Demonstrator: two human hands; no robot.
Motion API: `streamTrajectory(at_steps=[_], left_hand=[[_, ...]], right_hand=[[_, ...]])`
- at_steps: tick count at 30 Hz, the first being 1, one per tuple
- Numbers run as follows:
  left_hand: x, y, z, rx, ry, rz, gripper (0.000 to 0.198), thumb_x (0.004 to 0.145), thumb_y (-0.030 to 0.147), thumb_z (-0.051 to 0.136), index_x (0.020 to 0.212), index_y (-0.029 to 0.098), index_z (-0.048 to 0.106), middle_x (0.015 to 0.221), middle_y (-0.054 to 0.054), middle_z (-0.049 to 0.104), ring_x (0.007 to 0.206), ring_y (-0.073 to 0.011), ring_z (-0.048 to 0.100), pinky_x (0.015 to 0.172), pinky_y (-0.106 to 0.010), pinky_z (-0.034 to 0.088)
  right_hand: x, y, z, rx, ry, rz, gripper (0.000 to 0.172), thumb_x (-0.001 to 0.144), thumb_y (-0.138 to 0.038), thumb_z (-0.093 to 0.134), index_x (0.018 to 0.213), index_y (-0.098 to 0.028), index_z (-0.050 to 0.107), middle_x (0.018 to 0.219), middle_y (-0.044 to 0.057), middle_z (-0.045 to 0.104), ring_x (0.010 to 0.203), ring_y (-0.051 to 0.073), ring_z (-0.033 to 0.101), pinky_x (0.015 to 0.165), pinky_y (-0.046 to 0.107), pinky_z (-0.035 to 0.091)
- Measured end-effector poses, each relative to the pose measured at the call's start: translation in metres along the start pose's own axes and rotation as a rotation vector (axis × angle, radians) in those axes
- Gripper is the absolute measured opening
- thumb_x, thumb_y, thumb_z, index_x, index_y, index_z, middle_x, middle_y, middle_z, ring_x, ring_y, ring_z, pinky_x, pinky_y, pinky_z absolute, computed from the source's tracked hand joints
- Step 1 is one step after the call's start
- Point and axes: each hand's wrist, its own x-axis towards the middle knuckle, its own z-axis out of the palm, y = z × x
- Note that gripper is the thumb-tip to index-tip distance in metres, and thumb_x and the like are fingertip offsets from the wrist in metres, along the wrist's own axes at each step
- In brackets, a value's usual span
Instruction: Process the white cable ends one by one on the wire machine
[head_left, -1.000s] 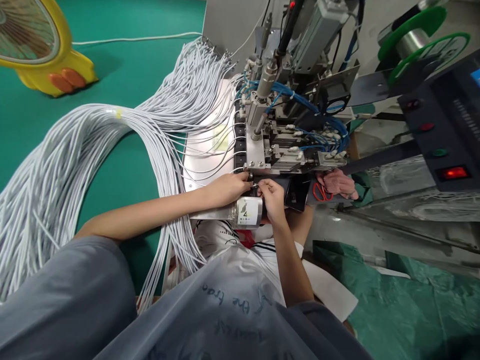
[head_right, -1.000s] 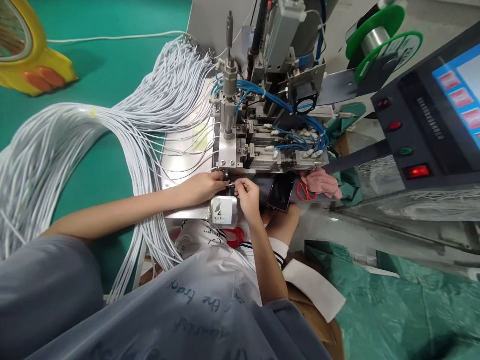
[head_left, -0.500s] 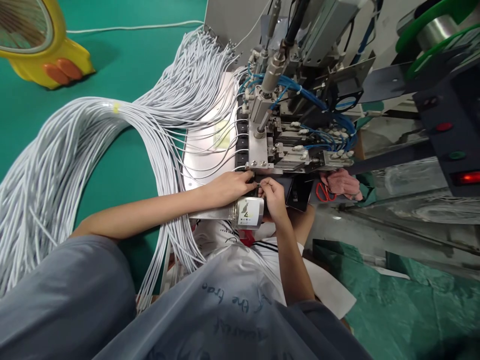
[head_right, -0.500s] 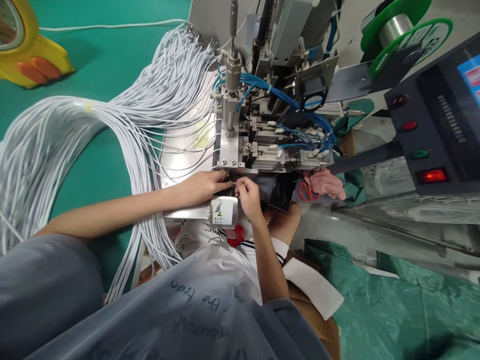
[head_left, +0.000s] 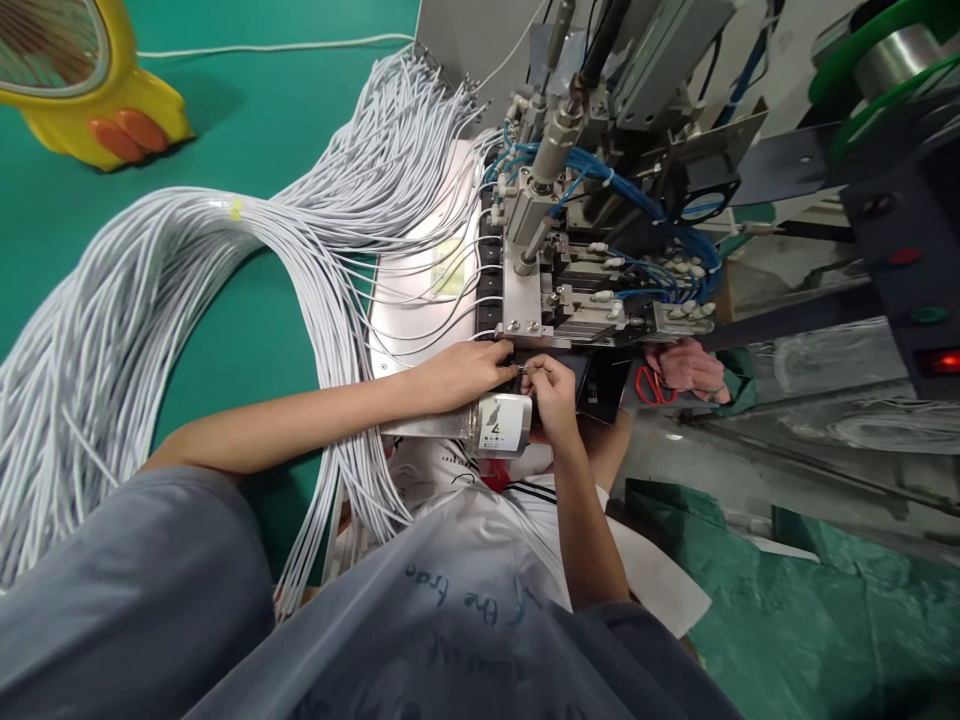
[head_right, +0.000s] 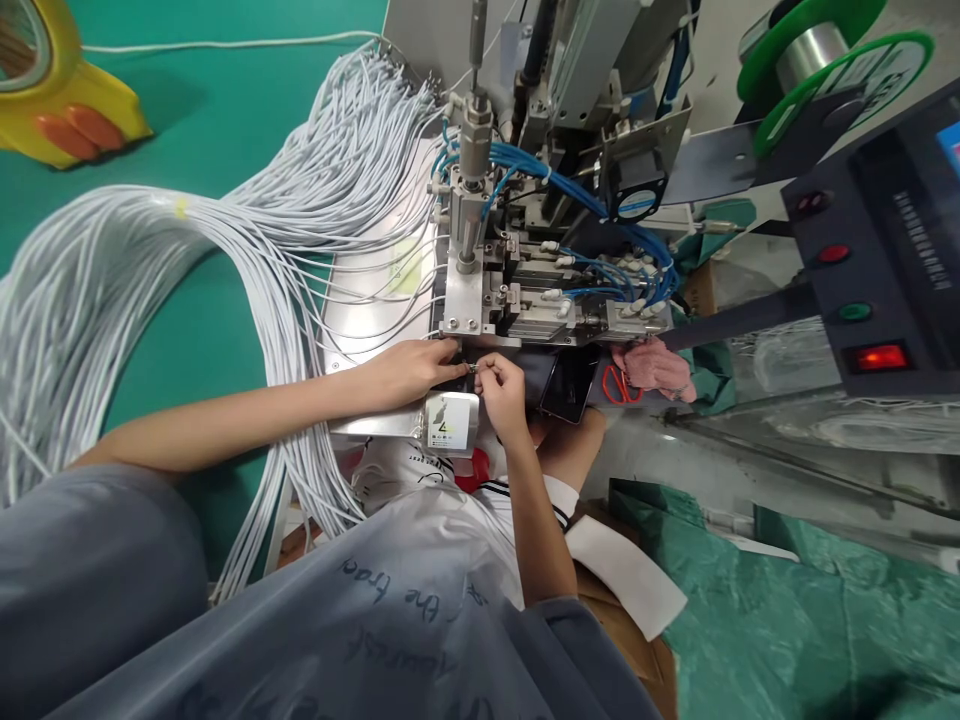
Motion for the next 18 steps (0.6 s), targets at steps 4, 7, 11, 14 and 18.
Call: streamTrajectory(at_steps=[4, 7, 11, 14, 18], left_hand=[[0.0, 0.0, 0.0, 0.002, 0.0, 0.003, 0.029, 0.092, 0.015, 0.042, 0.115, 0.012, 0.059, 0.09, -0.01, 0.054, 0.074, -0.0154, 0.056, 0.06, -0.025, 0.043], [0.0, 0.0, 0.0, -0.002, -0.011, -0.001, 0.029, 0.092, 0.016, 0.041, 0.114, 0.013, 0.059, 0.091, -0.009, 0.054, 0.074, -0.0159, 0.056, 0.059, -0.025, 0.042], [0.0, 0.0, 0.0, 0.006, -0.023, -0.003, 0.029, 0.092, 0.015, 0.041, 0.115, 0.012, 0.059, 0.092, -0.01, 0.054, 0.075, -0.0165, 0.056, 0.06, -0.026, 0.043], [0.0, 0.0, -0.001, 0.01, -0.029, -0.004, 0.029, 0.092, 0.015, 0.042, 0.115, 0.012, 0.059, 0.092, -0.01, 0.054, 0.076, -0.0164, 0.057, 0.061, -0.025, 0.043], [0.0, 0.0, -0.001, 0.004, -0.016, -0.001, 0.029, 0.092, 0.016, 0.041, 0.115, 0.012, 0.059, 0.091, -0.01, 0.054, 0.077, -0.0167, 0.058, 0.062, -0.026, 0.043]], right_hand=[[0.0, 0.001, 0.002, 0.073, 0.028, 0.061, 0.008, 0.074, -0.021, 0.049, 0.068, -0.018, 0.054, 0.052, -0.005, 0.049, 0.044, 0.007, 0.044, 0.044, 0.02, 0.035], [-0.005, 0.001, 0.006, 0.113, 0.15, 0.029, 0.009, 0.074, -0.02, 0.05, 0.078, -0.019, 0.057, 0.058, -0.004, 0.055, 0.048, 0.009, 0.051, 0.046, 0.021, 0.04], [-0.017, 0.001, 0.012, 0.074, 0.26, -0.02, 0.013, 0.075, -0.021, 0.051, 0.079, -0.018, 0.063, 0.065, 0.0, 0.062, 0.057, 0.012, 0.058, 0.054, 0.024, 0.048], [-0.023, 0.001, 0.014, 0.05, 0.278, -0.014, 0.016, 0.076, -0.023, 0.052, 0.082, -0.017, 0.066, 0.07, 0.003, 0.066, 0.06, 0.014, 0.06, 0.059, 0.027, 0.051], [-0.024, 0.002, 0.013, 0.044, 0.282, 0.006, 0.021, 0.077, -0.025, 0.052, 0.088, -0.016, 0.067, 0.071, 0.003, 0.067, 0.062, 0.015, 0.061, 0.061, 0.03, 0.053]])
